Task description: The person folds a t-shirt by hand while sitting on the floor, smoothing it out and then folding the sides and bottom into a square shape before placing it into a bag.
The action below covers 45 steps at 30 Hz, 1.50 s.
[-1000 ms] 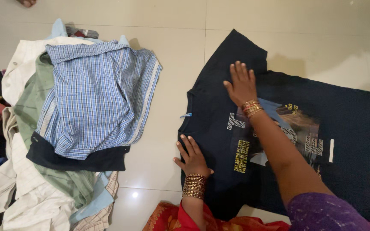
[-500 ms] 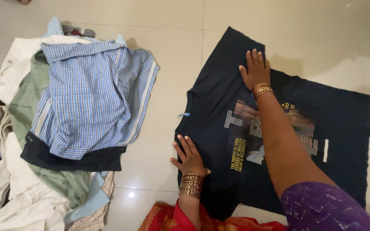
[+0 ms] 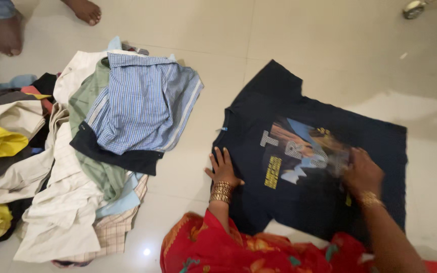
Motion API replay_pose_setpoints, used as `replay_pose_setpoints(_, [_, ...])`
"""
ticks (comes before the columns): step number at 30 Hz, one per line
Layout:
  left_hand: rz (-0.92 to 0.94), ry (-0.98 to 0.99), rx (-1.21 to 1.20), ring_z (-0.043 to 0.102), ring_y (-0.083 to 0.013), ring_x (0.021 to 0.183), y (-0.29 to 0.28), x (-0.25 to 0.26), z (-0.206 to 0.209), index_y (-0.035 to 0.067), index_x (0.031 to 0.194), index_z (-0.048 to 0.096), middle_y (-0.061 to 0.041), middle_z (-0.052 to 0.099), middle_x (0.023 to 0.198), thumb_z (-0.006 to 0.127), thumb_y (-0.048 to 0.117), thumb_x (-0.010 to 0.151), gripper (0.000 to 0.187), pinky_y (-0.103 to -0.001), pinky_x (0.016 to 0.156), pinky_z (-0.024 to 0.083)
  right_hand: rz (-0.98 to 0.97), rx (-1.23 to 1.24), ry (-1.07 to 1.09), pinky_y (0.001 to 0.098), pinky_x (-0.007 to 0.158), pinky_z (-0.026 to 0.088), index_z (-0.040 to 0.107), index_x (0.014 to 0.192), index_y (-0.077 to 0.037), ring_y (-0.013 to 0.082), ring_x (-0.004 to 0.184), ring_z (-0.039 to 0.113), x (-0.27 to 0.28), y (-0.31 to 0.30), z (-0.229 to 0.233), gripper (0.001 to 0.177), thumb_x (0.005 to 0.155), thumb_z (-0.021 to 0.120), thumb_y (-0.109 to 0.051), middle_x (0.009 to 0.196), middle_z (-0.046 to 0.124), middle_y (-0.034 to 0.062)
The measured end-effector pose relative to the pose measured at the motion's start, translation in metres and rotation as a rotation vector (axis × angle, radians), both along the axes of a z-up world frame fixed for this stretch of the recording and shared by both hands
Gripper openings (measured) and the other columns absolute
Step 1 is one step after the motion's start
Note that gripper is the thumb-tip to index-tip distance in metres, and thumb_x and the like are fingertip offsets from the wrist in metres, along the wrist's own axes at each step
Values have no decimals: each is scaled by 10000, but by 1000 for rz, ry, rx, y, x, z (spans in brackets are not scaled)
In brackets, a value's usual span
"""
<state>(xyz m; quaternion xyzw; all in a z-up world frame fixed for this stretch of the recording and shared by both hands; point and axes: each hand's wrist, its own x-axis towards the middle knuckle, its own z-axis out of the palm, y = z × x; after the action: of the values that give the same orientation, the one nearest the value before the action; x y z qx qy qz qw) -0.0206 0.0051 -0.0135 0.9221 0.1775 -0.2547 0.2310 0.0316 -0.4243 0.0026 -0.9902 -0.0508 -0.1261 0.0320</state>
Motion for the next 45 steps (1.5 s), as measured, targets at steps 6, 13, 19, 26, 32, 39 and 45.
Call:
replay_pose_setpoints(6, [196, -174, 30, 258, -348, 1506, 8, -31, -11, 238, 1632, 88, -99, 173, 1678, 976, 356, 632, 1343, -622, 1125, 365, -812, 33, 480, 589, 978, 470, 464, 1466, -33, 475, 1290, 497, -120, -159, 3, 753, 851, 750, -360, 1465, 471, 283])
replay_pose_setpoints(13, [347, -215, 94, 471, -343, 1344, 10, -75, -27, 122, 1432, 386, -111, 474, 1435, 887, 375, 772, 867, -580, 1021, 479, -612, 166, 666, 498, 1050, 536, 661, 1287, 59, 468, 1227, 666, -131, -187, -56, 704, 843, 792, -471, 1278, 698, 346])
replay_pose_setpoints(19, [464, -381, -104, 661, -404, 1143, 17, -96, -22, 52, 1272, 525, -215, 678, 1206, 784, 314, 888, 533, -507, 958, 543, -709, 239, 694, 515, 1042, 519, 544, 1379, 40, 458, 1258, 620, -139, -166, -46, 858, 755, 885, -441, 1366, 617, 326])
replay_pose_setpoints(26, [484, -434, -111, 672, -384, 1153, 4, -103, -6, 70, 1251, 643, -207, 710, 1202, 747, 226, 870, 424, -458, 981, 539, -581, 2, 1065, 480, 1143, 456, 651, 1403, -104, 370, 1399, 521, -151, -155, -24, 716, 808, 848, -452, 1523, 542, 186])
replay_pose_setpoints(32, [408, -549, -20, 657, -405, 1169, 3, -107, 2, 17, 1233, 685, -243, 699, 1213, 726, 197, 873, 404, -436, 1031, 514, -546, 34, 1025, 481, 1064, 496, 624, 1375, -70, 384, 1304, 582, -166, -154, -3, 675, 806, 833, -366, 1439, 595, 215])
replay_pose_setpoints(39, [414, -550, -45, 660, -408, 1164, 22, -96, -49, 8, 1207, 703, -250, 705, 1209, 710, 211, 881, 384, -434, 1043, 507, -640, 315, 830, 491, 951, 538, 538, 1367, 3, 415, 1183, 633, -160, -160, -24, 667, 814, 830, -230, 1341, 622, 281])
replay_pose_setpoints(45, [362, -612, 18, 643, -420, 1153, 32, -90, -71, -6, 1186, 696, -256, 693, 1197, 751, 259, 865, 420, -454, 1024, 490, -734, 664, 667, 499, 854, 574, 465, 1360, 65, 442, 1079, 677, -153, -164, -25, 674, 821, 828, -113, 1257, 644, 337])
